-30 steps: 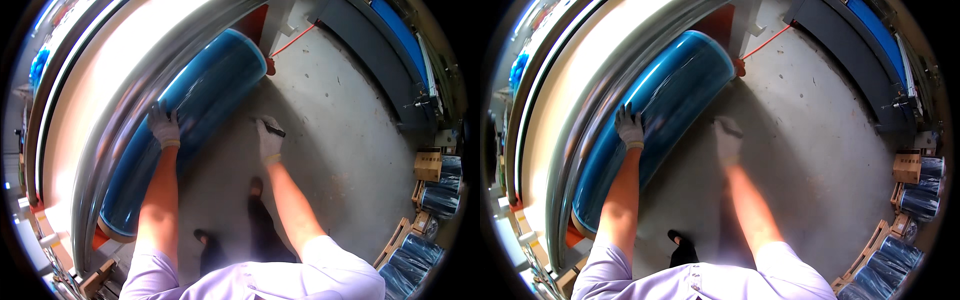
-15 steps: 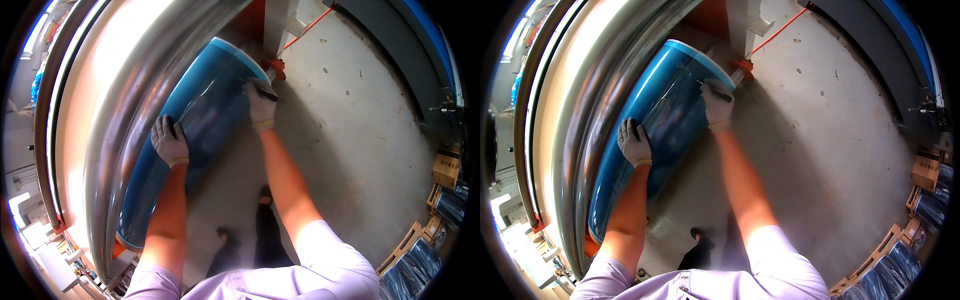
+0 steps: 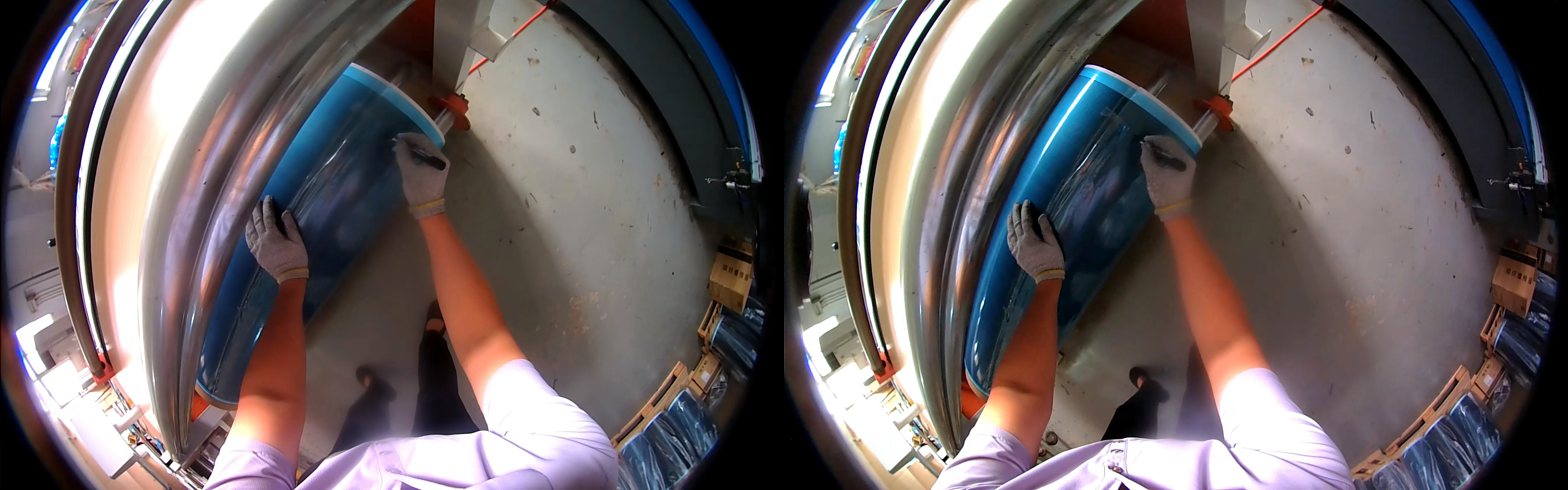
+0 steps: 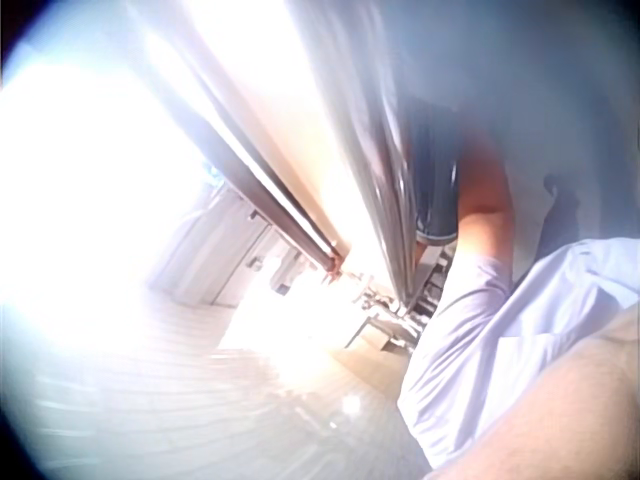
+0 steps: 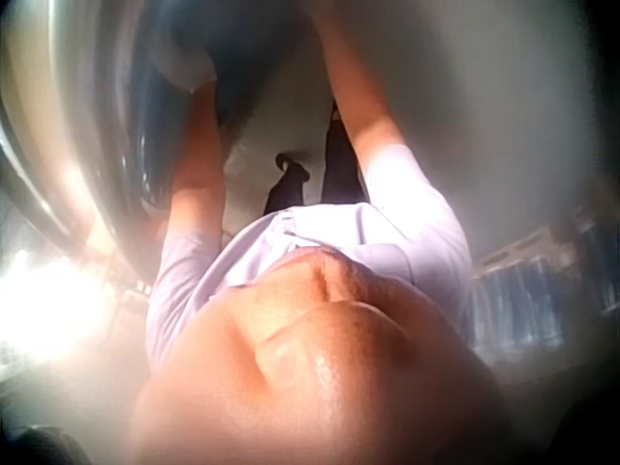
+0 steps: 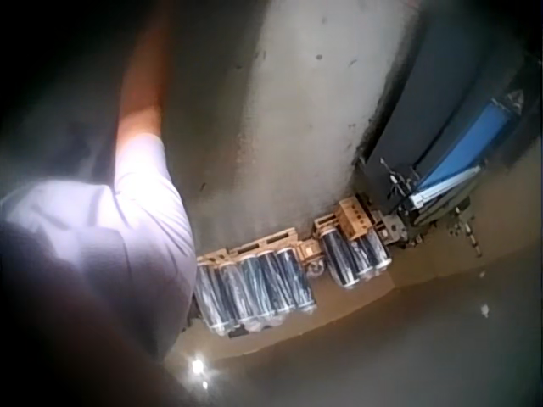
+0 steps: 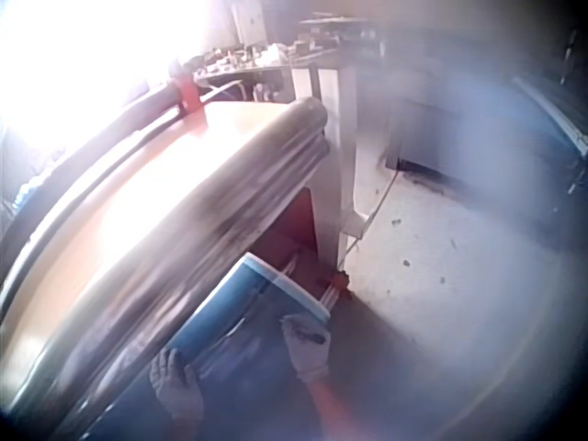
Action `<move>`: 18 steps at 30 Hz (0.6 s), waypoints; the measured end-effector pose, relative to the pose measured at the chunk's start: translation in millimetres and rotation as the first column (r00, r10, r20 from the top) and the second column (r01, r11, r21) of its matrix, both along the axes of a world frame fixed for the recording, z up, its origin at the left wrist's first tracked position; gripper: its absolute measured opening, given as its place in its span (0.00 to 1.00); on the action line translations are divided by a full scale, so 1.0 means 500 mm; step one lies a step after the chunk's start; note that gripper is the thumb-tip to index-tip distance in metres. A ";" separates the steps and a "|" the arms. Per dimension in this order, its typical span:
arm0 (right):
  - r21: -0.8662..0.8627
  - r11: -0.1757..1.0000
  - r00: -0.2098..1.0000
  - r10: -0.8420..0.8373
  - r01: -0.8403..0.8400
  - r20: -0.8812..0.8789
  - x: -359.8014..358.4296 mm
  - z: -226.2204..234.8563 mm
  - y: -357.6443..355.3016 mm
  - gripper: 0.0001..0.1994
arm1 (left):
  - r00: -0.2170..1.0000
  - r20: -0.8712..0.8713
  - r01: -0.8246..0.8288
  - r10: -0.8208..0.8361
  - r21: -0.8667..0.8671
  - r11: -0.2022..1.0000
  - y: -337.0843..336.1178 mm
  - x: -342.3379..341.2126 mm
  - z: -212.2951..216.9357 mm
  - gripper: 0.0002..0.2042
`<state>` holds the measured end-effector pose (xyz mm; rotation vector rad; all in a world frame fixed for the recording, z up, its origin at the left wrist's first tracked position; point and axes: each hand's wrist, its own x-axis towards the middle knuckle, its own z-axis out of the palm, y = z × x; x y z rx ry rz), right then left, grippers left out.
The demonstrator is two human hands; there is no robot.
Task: The person wraps a stack of flat rectangular items in blue plastic film on a table, then moves to a large roll of blue film, unrolls and cuts a sheet, and wraps a cylindrical roll in clear plastic film. The wrapped roll is placed on a pallet with other wrapped rolls.
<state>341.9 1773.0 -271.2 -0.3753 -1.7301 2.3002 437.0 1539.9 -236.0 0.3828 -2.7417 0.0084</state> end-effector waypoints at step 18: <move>0.094 0.995 0.996 -0.033 0.025 0.082 -0.009 -0.007 0.007 0.04 | 0.999 0.044 -0.030 0.029 0.016 0.999 0.003 -0.001 0.004 0.21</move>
